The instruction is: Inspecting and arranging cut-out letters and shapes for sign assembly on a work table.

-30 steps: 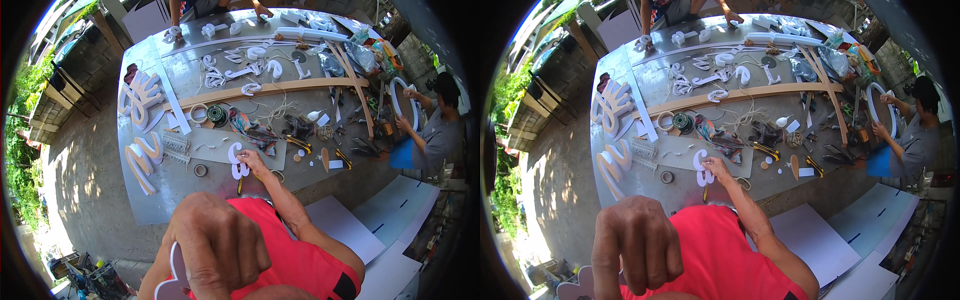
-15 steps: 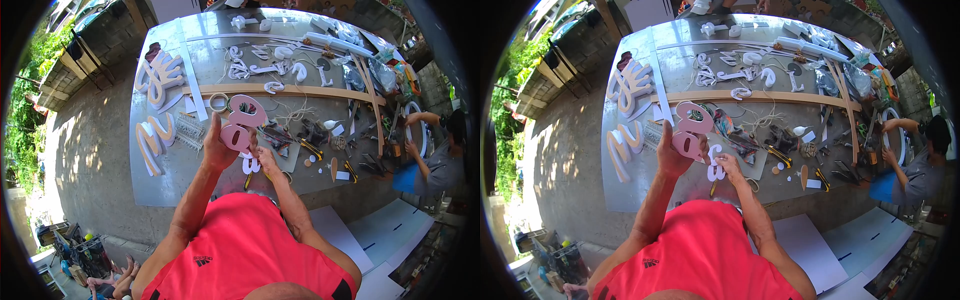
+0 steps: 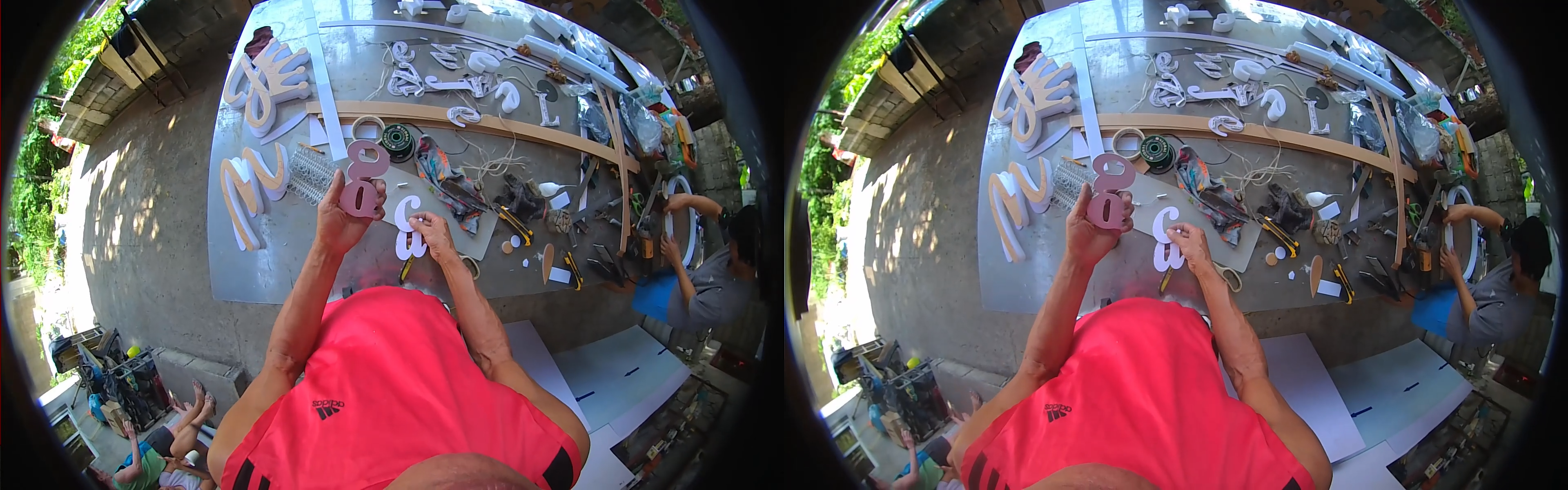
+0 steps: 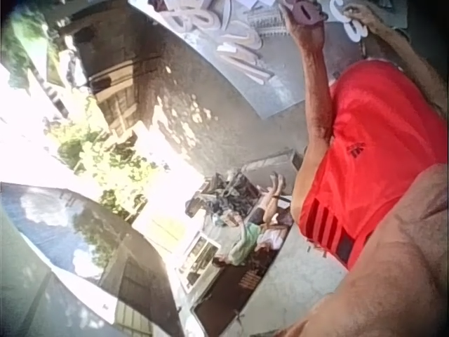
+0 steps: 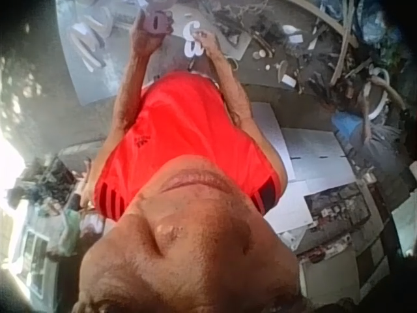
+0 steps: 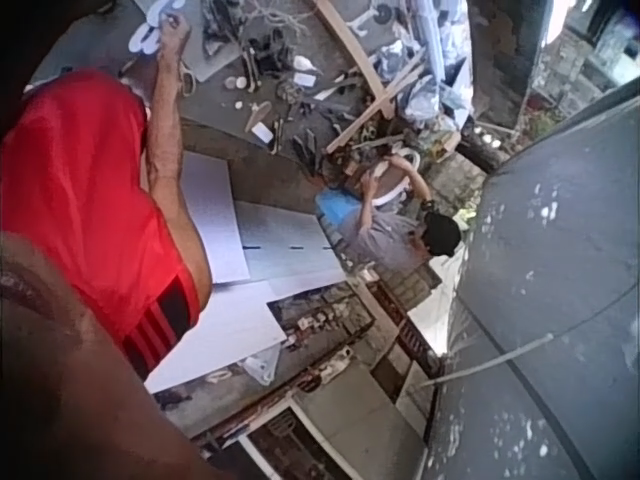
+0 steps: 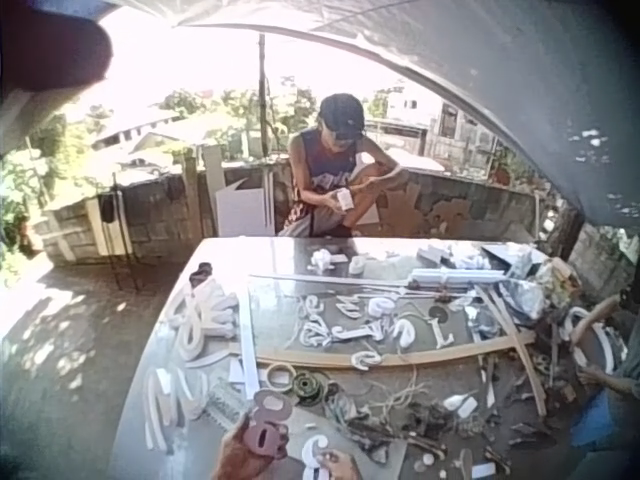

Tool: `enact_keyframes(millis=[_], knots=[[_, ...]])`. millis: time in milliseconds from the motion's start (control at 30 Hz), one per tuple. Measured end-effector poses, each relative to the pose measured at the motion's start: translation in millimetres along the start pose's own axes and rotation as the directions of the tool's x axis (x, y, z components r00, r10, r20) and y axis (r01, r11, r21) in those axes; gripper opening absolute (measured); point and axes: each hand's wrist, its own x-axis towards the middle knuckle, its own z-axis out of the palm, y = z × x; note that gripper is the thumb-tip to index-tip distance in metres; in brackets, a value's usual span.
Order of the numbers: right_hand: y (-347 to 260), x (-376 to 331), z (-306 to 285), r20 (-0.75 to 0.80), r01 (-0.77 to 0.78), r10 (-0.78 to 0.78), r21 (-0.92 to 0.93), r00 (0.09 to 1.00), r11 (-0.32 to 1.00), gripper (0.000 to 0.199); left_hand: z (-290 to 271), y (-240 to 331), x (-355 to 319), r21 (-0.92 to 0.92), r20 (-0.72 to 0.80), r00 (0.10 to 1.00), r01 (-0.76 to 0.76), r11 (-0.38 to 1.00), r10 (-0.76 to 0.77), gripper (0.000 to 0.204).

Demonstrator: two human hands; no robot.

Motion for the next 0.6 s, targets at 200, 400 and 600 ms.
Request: enact_keyframes(millis=[200, 400, 600], knots=[[-7.3, -12.1, 21.0, 0.021, -0.029, 0.029, -0.011, 0.999, 1.0, 0.024, -11.2, -5.9, -8.5, 0.133, -0.1, 0.993, -0.047, 0.99, 0.06, 0.05], [-2.6, -11.9, 24.2, -0.048, 0.03, -0.025, 0.117, 0.999, 0.993, 0.022, -15.2, -7.0, -7.7, 0.66, -0.173, 0.97, -0.012, 0.751, 0.168, 0.076], [-17.9, -7.9, 12.7, -0.153, 0.172, -0.147, 0.166, 0.977, 0.971, 0.026, -12.8, -7.5, -8.1, 0.802, -0.22, 0.936, 0.014, 0.597, 0.274, 0.063]])
